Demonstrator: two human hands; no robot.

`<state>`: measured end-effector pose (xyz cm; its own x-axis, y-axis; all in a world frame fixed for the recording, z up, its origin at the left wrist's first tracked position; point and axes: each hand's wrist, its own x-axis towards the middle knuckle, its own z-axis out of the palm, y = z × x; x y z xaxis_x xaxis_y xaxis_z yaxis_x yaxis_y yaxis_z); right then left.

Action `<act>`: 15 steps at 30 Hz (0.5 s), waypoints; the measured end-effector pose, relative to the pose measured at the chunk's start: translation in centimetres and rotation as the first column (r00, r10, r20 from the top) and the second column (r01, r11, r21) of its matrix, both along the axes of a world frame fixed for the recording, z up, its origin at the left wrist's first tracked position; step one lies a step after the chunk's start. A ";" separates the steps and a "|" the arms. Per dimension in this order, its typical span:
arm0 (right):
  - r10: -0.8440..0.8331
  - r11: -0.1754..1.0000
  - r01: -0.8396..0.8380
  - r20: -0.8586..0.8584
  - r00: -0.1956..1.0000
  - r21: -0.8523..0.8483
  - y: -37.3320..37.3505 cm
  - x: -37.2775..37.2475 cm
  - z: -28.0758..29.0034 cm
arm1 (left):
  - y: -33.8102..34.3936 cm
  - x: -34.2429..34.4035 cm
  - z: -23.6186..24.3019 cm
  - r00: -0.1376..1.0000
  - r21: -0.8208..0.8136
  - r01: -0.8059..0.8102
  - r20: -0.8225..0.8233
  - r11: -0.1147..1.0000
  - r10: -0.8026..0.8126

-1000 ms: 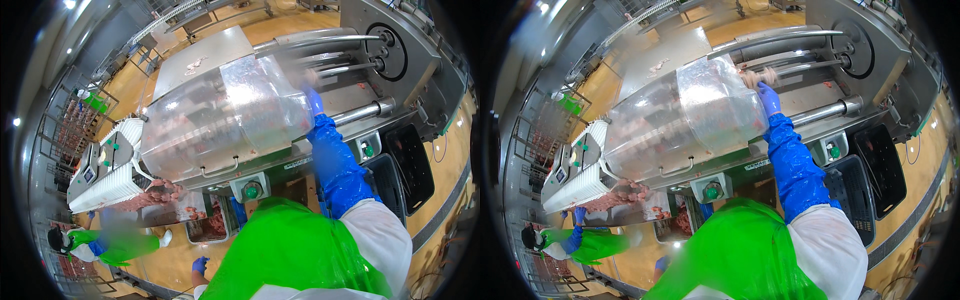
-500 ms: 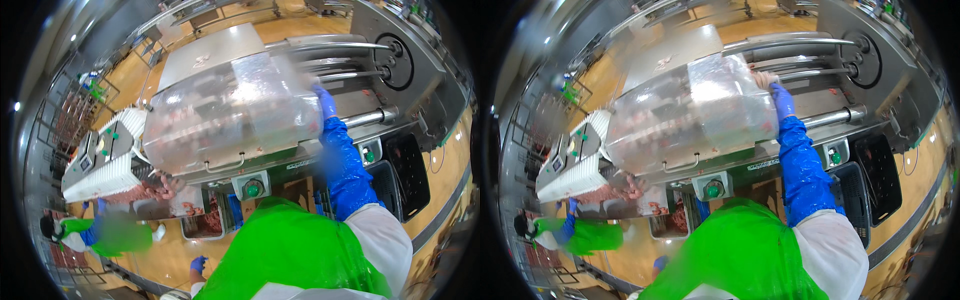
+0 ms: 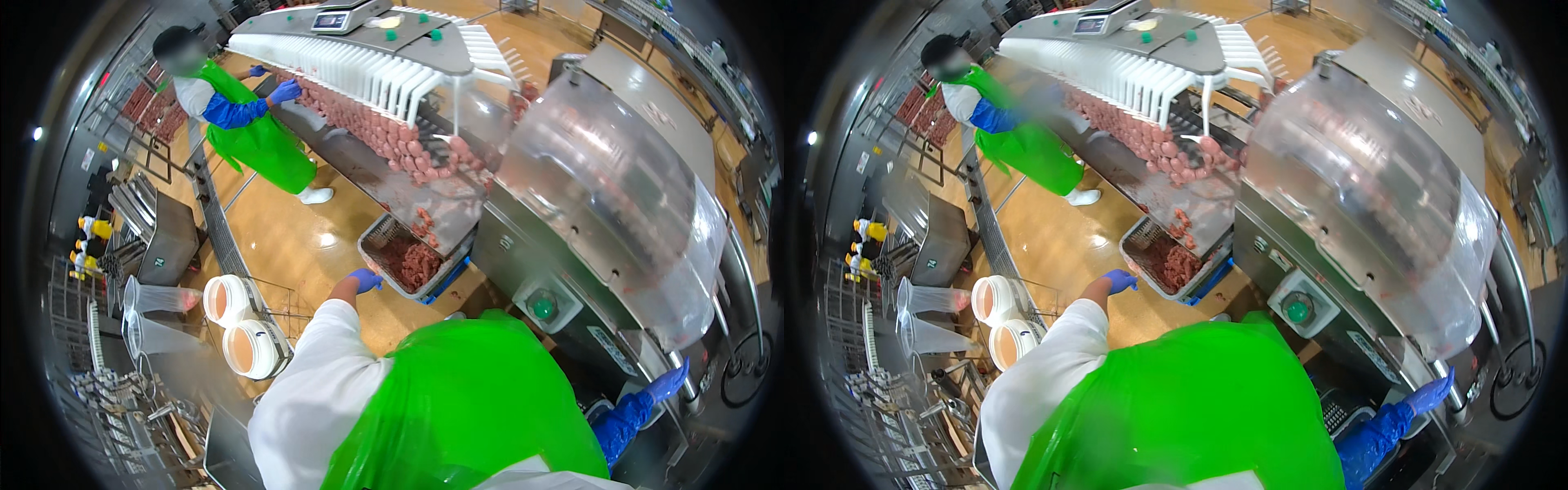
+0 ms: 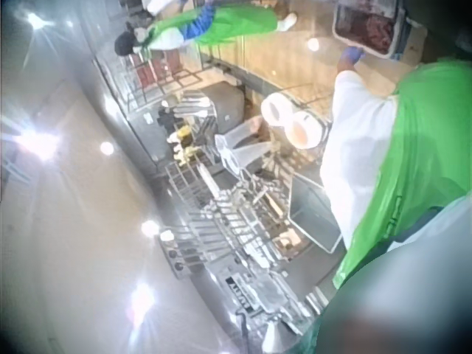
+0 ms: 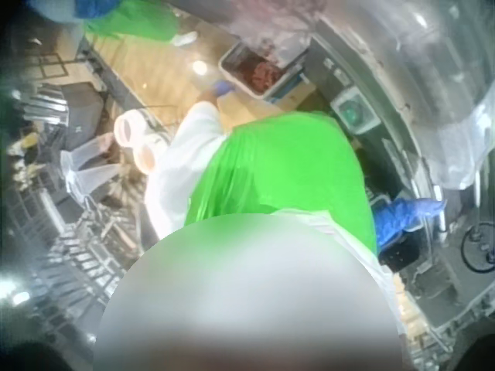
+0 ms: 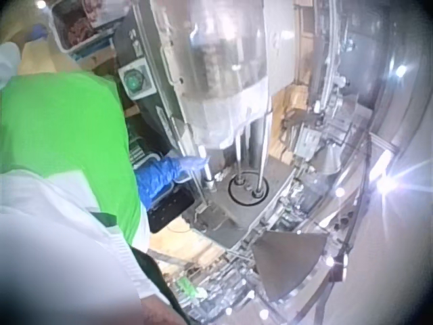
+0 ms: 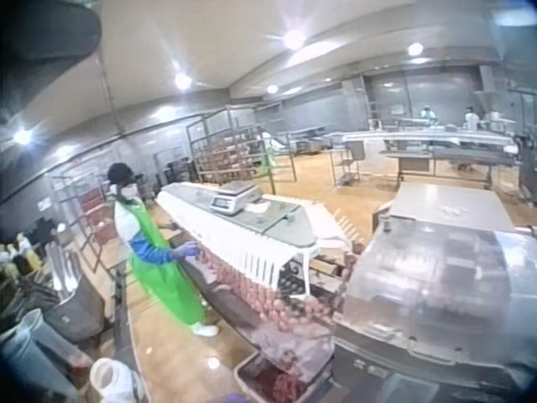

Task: The person operates a sausage-making machine, feeding raw meat into the hopper and guiding the casing as it fills. The person uses a metal rod to assist with the casing and occasionally adjusts the machine controls.

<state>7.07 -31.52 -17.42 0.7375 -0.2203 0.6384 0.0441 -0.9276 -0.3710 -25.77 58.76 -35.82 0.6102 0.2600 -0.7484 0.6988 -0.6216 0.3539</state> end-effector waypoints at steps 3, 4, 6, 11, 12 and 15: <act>0.010 0.883 0.010 -0.038 0.999 0.470 3.8 -0.2 0.6 | 1.8 2.6 -1.0 0.990 0.100 0.125 0.047 0.987 -0.130; 0.015 0.854 0.026 -0.075 0.997 0.520 4.1 0.3 -0.1 | 2.5 3.2 -1.3 0.992 0.098 0.103 0.057 0.990 -0.109; -0.002 0.800 0.090 -0.148 0.989 0.593 4.3 -0.5 -0.1 | 3.1 5.2 -1.5 0.992 0.069 0.090 0.078 0.994 -0.095; 0.031 0.842 -0.011 -0.028 0.999 0.539 6.1 -5.0 -0.6 | 5.9 8.4 -4.4 0.969 0.018 0.162 0.185 0.987 -0.163; 0.079 0.883 -0.062 -0.016 0.997 0.465 5.5 -5.8 -0.9 | 6.0 9.0 -5.5 0.958 -0.025 0.204 0.212 0.979 -0.194; -0.133 0.977 0.165 -0.215 0.968 0.135 9.2 -7.8 -1.1 | 8.9 8.2 -9.1 0.619 0.351 0.679 0.198 0.645 -0.760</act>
<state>-0.71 -22.33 -18.47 0.7997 -0.4195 0.4295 -0.1813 -0.8507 -0.4934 -17.61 67.67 -44.89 0.8495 -0.2340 -0.4729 -0.1288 -0.9611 0.2442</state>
